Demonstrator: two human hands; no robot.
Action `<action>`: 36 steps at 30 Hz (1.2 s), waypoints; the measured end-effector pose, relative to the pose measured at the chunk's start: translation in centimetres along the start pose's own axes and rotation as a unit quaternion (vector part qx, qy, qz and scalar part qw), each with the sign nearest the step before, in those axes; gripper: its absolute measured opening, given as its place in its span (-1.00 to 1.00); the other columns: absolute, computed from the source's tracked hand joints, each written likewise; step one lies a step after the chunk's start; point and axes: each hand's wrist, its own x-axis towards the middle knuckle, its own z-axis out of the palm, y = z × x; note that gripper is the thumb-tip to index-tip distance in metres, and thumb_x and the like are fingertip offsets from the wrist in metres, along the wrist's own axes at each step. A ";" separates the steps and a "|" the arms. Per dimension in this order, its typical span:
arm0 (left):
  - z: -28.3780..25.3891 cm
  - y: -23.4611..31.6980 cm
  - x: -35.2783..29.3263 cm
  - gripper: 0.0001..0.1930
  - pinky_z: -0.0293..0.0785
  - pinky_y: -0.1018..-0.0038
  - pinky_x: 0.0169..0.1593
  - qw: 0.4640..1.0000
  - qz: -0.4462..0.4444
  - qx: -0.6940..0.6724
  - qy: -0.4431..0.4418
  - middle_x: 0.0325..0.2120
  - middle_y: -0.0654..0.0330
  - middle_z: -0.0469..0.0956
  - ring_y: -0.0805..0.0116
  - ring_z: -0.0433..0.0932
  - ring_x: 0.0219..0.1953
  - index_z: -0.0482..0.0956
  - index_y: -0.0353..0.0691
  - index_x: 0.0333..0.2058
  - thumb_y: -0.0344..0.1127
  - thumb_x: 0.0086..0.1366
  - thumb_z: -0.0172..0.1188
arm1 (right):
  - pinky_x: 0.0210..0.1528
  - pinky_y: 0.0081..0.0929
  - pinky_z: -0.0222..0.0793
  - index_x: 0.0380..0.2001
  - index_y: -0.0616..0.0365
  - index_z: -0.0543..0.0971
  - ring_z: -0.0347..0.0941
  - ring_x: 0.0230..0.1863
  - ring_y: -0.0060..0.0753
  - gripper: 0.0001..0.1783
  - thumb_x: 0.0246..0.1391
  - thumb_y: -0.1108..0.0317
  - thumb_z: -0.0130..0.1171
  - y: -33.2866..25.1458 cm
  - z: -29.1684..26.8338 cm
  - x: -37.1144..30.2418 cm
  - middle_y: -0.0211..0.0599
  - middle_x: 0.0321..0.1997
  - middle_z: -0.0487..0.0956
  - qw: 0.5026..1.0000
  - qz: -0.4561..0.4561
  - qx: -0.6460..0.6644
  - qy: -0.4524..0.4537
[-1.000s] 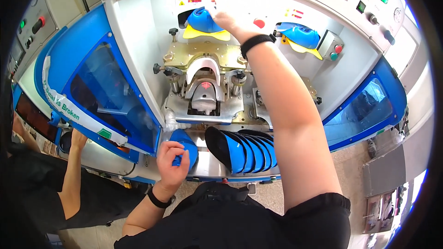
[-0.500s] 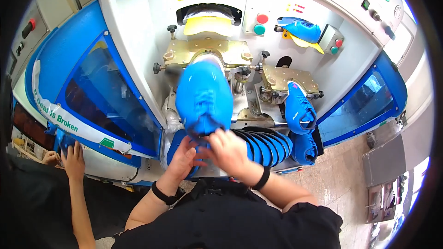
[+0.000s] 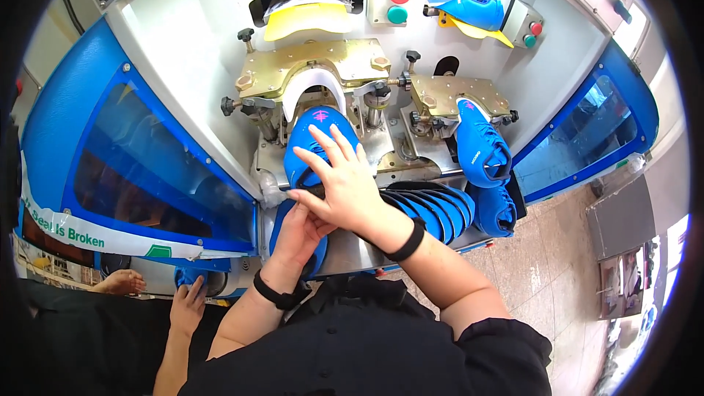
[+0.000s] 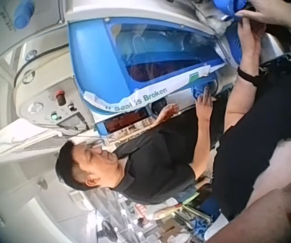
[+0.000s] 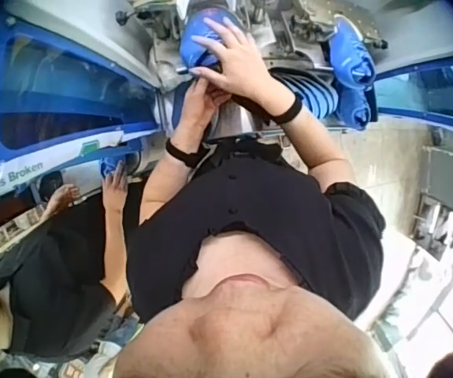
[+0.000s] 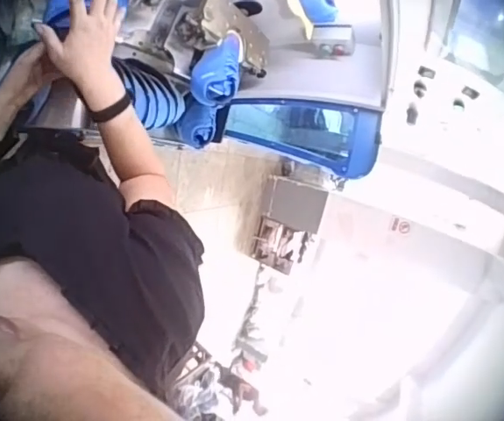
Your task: Insert blue shoe uppers into a heel-lasting machine and activate the molding process.
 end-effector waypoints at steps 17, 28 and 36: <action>0.1 0.8 -0.1 -0.48 0.66 0.38 -0.18 0.999 -0.016 0.025 0.029 -0.10 0.11 0.57 0.16 0.68 -0.25 0.32 -0.15 0.17 0.05 0.40 0.10 | 0.22 0.32 0.16 0.09 -0.08 0.53 0.14 0.39 0.22 -0.31 -0.01 -0.25 0.22 1.3 2.4 0.7 -0.14 0.26 0.40 0.978 0.122 0.034 -0.163; 0.1 1.1 -0.1 -0.46 0.67 0.40 -0.20 0.999 -0.017 0.028 0.030 -0.15 0.08 0.58 0.17 0.69 -0.27 0.34 -0.18 0.15 0.08 0.38 0.13 | 0.19 0.26 0.20 0.09 -0.06 0.54 0.17 0.36 0.24 -0.28 -0.02 -0.29 0.22 1.2 2.5 1.1 -0.12 0.24 0.43 0.979 0.118 0.042 -0.159; 0.3 1.3 -0.3 -0.45 0.66 0.43 -0.22 0.998 -0.007 0.044 0.042 -0.14 0.09 0.58 0.21 0.69 -0.28 0.35 -0.19 0.14 0.10 0.38 0.11 | 0.20 0.20 0.23 0.10 -0.05 0.54 0.18 0.35 0.20 -0.26 -0.02 -0.31 0.19 1.0 1.7 1.7 -0.07 0.24 0.44 0.980 0.105 0.046 -0.160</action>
